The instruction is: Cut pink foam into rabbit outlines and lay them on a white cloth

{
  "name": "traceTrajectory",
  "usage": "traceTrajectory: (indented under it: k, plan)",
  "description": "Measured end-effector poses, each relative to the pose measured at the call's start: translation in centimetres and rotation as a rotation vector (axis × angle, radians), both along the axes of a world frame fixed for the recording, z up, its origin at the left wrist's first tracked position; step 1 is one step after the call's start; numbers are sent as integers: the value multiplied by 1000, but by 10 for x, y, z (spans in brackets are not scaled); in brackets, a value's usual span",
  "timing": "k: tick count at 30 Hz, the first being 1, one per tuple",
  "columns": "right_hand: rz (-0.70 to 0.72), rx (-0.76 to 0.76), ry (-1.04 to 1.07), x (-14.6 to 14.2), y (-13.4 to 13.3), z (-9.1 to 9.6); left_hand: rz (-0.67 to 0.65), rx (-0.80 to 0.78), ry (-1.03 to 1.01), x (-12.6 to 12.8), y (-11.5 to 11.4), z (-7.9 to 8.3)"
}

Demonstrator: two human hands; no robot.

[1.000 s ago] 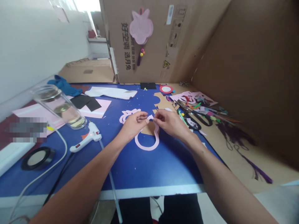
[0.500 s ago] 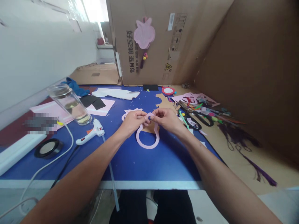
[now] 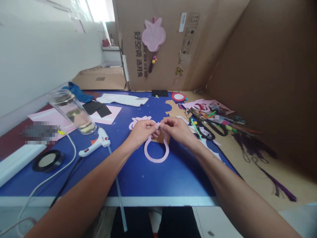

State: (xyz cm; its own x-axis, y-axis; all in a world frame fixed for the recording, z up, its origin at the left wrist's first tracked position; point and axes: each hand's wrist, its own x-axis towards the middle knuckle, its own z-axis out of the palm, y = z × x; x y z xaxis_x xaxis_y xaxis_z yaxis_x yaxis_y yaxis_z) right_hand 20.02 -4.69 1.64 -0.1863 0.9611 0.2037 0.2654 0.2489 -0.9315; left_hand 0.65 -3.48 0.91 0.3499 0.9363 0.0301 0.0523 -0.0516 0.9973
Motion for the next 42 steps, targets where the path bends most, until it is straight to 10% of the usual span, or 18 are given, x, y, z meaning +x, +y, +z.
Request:
traceTrajectory:
  k: [42]
  plan:
    - [-138,-26,95,13,6,2,112,-45,-58,-6,10,-3]
